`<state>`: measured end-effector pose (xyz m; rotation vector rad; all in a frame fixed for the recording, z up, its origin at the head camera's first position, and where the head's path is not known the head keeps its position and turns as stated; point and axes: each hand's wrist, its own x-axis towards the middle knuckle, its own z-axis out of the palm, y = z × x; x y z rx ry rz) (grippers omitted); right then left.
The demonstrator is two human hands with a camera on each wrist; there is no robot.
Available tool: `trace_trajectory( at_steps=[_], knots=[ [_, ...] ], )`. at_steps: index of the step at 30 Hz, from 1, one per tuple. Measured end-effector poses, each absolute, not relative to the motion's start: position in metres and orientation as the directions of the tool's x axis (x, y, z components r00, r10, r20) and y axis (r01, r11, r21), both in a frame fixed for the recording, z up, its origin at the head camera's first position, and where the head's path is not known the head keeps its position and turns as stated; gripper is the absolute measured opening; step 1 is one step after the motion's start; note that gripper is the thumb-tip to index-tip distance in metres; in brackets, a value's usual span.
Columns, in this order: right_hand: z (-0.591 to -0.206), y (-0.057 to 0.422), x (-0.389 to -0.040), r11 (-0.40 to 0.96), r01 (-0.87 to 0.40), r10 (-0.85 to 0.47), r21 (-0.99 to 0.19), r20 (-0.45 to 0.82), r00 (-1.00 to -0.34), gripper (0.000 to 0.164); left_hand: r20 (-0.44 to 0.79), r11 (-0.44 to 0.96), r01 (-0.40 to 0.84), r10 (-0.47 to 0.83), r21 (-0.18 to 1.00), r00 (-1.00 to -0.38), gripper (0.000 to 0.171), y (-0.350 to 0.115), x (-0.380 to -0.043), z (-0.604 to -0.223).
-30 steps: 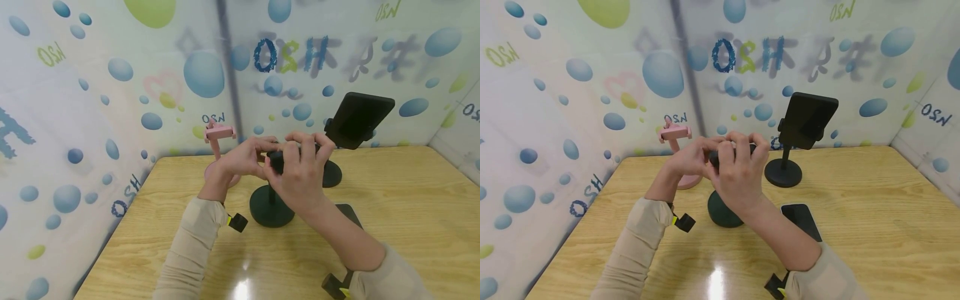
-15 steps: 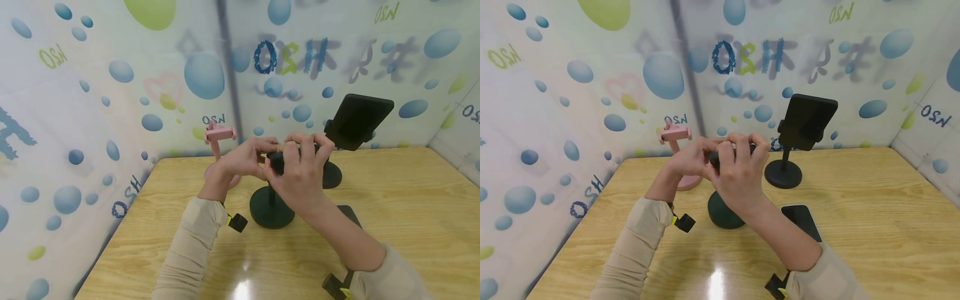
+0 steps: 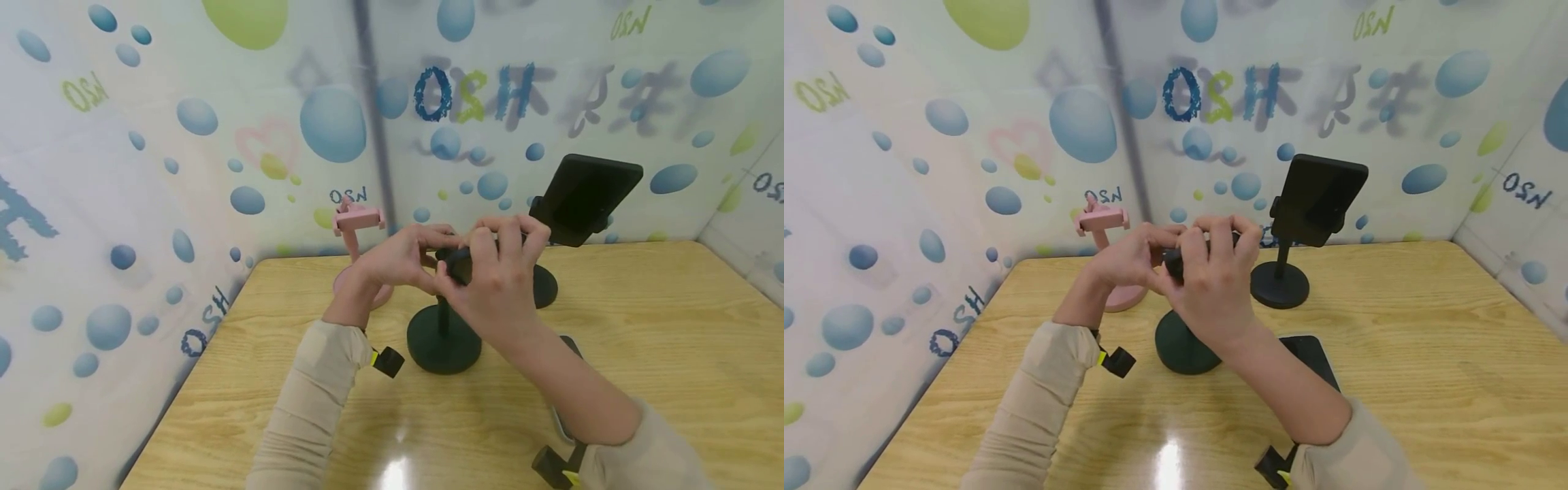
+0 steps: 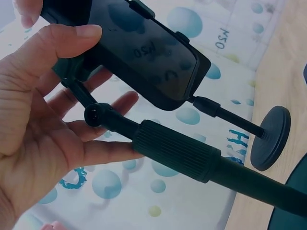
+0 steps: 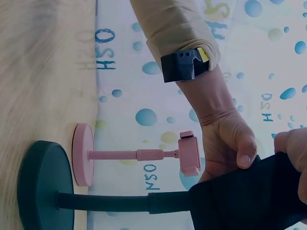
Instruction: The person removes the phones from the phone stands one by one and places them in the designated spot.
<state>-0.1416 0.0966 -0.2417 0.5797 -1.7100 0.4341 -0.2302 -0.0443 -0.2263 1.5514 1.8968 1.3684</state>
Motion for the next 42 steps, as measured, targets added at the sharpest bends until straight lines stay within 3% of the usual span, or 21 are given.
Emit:
trace_trajectory(
  at_steps=[10,21,28,31,42],
  knots=[
    [-0.241,0.097,-0.140,0.807,-0.590,-0.163,0.027,0.971,-0.178,0.028,0.294,-0.059,0.569,0.897,0.820,-0.331,0.052,-0.046,-0.244,-0.237],
    [-0.243,0.096,-0.140,0.800,-0.599,-0.169,0.025,0.968,-0.185,0.028,0.280,-0.031,0.575,0.894,0.818,-0.350,0.052,-0.047,-0.243,-0.237],
    [-0.245,0.091,-0.140,0.783,-0.614,-0.213,0.104,0.971,-0.108,0.027,0.251,0.012,0.582,0.895,0.813,-0.368,0.052,-0.047,-0.243,-0.235],
    [-0.245,0.091,-0.140,0.776,-0.622,-0.208,0.100,0.973,-0.104,0.027,0.242,0.023,0.580,0.895,0.814,-0.375,0.052,-0.047,-0.243,-0.234],
    [-0.247,0.094,-0.138,0.736,-0.672,-0.247,0.085,0.958,-0.149,0.021,0.221,0.021,0.555,0.905,0.831,-0.364,0.070,-0.049,-0.243,-0.235]
  ],
)
